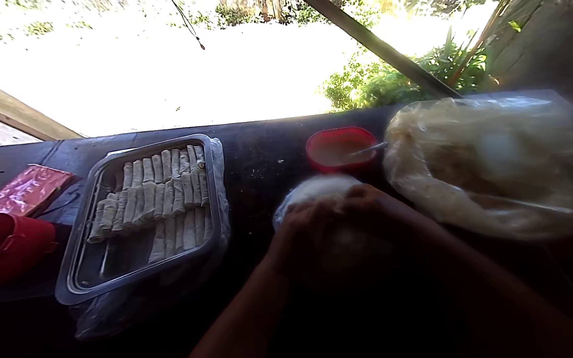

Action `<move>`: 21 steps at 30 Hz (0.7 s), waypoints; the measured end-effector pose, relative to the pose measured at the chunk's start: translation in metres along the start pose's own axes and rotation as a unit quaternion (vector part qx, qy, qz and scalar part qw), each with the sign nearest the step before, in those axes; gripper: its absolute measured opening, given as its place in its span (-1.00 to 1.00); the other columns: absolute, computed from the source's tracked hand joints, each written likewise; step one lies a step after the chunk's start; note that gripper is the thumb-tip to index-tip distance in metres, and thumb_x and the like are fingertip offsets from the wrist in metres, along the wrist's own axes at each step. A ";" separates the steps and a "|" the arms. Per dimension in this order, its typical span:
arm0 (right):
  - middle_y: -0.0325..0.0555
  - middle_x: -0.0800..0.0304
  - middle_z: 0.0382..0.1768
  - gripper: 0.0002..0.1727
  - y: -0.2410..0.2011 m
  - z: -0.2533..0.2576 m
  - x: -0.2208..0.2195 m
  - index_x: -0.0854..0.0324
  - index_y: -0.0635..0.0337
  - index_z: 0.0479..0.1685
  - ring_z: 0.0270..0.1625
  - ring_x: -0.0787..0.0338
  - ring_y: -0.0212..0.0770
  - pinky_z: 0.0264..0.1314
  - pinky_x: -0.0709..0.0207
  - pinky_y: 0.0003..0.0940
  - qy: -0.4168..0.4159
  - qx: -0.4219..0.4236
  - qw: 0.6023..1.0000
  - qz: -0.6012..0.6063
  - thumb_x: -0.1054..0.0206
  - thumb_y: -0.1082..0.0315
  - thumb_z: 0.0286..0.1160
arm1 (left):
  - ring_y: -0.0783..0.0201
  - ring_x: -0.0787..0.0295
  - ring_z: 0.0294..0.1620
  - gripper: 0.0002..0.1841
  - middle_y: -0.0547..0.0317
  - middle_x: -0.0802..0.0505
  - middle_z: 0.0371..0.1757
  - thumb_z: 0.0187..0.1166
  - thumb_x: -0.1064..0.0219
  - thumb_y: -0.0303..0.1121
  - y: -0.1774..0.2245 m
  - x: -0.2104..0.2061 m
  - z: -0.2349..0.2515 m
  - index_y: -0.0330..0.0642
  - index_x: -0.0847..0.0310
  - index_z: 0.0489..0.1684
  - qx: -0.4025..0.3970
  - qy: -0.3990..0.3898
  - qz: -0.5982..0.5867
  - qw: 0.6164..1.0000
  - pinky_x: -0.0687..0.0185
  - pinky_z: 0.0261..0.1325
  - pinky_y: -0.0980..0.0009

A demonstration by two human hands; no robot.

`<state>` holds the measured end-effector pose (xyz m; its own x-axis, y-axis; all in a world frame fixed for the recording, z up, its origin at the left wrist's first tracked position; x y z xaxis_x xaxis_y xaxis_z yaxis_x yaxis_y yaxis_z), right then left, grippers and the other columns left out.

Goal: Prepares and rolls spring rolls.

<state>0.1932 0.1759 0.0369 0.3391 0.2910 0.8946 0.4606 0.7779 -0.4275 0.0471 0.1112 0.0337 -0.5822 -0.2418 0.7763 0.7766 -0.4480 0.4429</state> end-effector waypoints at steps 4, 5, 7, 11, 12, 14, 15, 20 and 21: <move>-0.23 -0.85 0.02 -0.68 -0.003 -0.003 0.002 -0.81 0.00 0.06 0.23 -0.77 -0.26 0.38 -0.62 -0.30 0.035 0.033 0.999 -0.010 -0.15 0.10 0.80 | 0.42 -0.83 0.13 -0.68 0.42 -0.94 0.04 0.83 -0.10 -0.09 -0.005 0.000 0.000 0.02 -0.71 0.24 0.012 -0.003 -0.003 1.000 -0.60 0.37 0.19; -0.23 -0.86 0.01 -0.68 -0.002 -0.003 0.001 -0.81 0.00 0.02 0.22 -0.77 -0.26 0.37 -0.62 -0.31 0.039 0.040 0.998 -0.013 -0.13 0.13 0.82 | 0.43 -0.83 0.12 -0.68 0.43 -0.94 0.04 0.83 -0.10 -0.10 -0.006 -0.001 0.001 0.02 -0.70 0.24 0.014 -0.003 -0.006 1.000 -0.59 0.37 0.19; -0.24 -0.86 0.03 -0.69 -0.001 -0.003 0.000 -0.83 -0.01 0.01 0.23 -0.77 -0.26 0.38 -0.61 -0.32 0.042 0.039 0.998 -0.013 -0.13 0.18 0.81 | 0.45 -0.83 0.14 -0.68 0.45 -0.94 0.04 0.82 -0.11 -0.09 -0.008 -0.002 0.002 0.02 -0.70 0.24 0.024 -0.004 -0.012 1.000 -0.59 0.39 0.18; -0.23 -0.87 -0.01 -0.72 0.002 0.000 0.001 -0.86 0.00 -0.02 0.20 -0.77 -0.27 0.37 -0.60 -0.33 0.044 0.032 0.999 0.007 -0.19 0.21 0.76 | 0.43 -0.83 0.23 -0.62 0.38 -0.93 0.13 0.77 -0.22 -0.13 -0.017 -0.002 0.000 -0.07 -0.60 0.43 0.055 0.012 -0.072 0.996 -0.62 0.47 0.17; -0.24 -0.87 0.00 -0.71 0.002 0.002 0.001 -0.86 -0.01 -0.02 0.20 -0.77 -0.27 0.38 -0.60 -0.33 0.038 0.030 0.999 0.008 -0.18 0.21 0.77 | 0.40 -0.81 0.28 -0.62 0.30 -0.91 0.20 0.76 -0.25 -0.21 -0.019 0.002 -0.002 -0.13 -0.58 0.46 0.064 0.022 -0.099 0.993 -0.64 0.47 0.22; -0.26 -0.87 0.00 -0.70 0.002 0.004 0.002 -0.86 -0.02 -0.01 0.20 -0.77 -0.29 0.36 -0.59 -0.34 0.024 0.026 0.999 0.003 -0.17 0.20 0.77 | 0.34 -0.83 0.30 -0.65 0.16 -0.88 0.25 0.74 -0.22 -0.40 -0.021 0.016 -0.003 -0.22 -0.55 0.45 0.077 0.063 -0.130 0.986 -0.76 0.39 0.29; -0.27 -0.86 0.00 -0.70 0.002 0.004 0.002 -0.87 -0.03 -0.01 0.20 -0.77 -0.29 0.36 -0.60 -0.34 0.018 0.023 1.000 0.002 -0.17 0.19 0.77 | 0.34 -0.83 0.29 -0.66 0.16 -0.88 0.23 0.73 -0.21 -0.44 -0.021 0.023 -0.005 -0.22 -0.56 0.43 0.079 0.088 -0.120 0.986 -0.78 0.38 0.29; -0.27 -0.87 0.01 -0.72 0.004 0.005 0.001 -0.87 -0.02 -0.03 0.20 -0.78 -0.29 0.36 -0.61 -0.33 0.014 0.015 1.000 0.012 -0.20 0.19 0.75 | 0.34 -0.78 0.30 -0.70 0.33 -0.90 0.19 0.70 -0.32 -0.24 -0.002 0.025 -0.005 -0.05 -0.70 0.32 0.036 0.078 -0.049 0.995 -0.62 0.46 0.17; -0.27 -0.87 0.03 -0.72 0.005 0.005 0.001 -0.87 -0.02 -0.02 0.21 -0.77 -0.30 0.37 -0.61 -0.33 0.011 0.013 1.000 0.016 -0.20 0.19 0.76 | 0.35 -0.77 0.29 -0.69 0.36 -0.90 0.18 0.72 -0.30 -0.17 0.001 0.018 -0.004 0.01 -0.71 0.32 0.028 0.060 -0.032 0.997 -0.60 0.45 0.17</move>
<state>0.1913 0.1828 0.0364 0.3719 0.3029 0.8775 0.4281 0.7828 -0.4516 0.0363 0.1028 0.0462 -0.6530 -0.3169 0.6879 0.7472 -0.4175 0.5170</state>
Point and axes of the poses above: each hand's wrist, its own z-axis towards the middle knuckle, its own x-axis out of the back of the hand, y = z × x, the point moved 7 cm from there along z, towards the middle knuckle
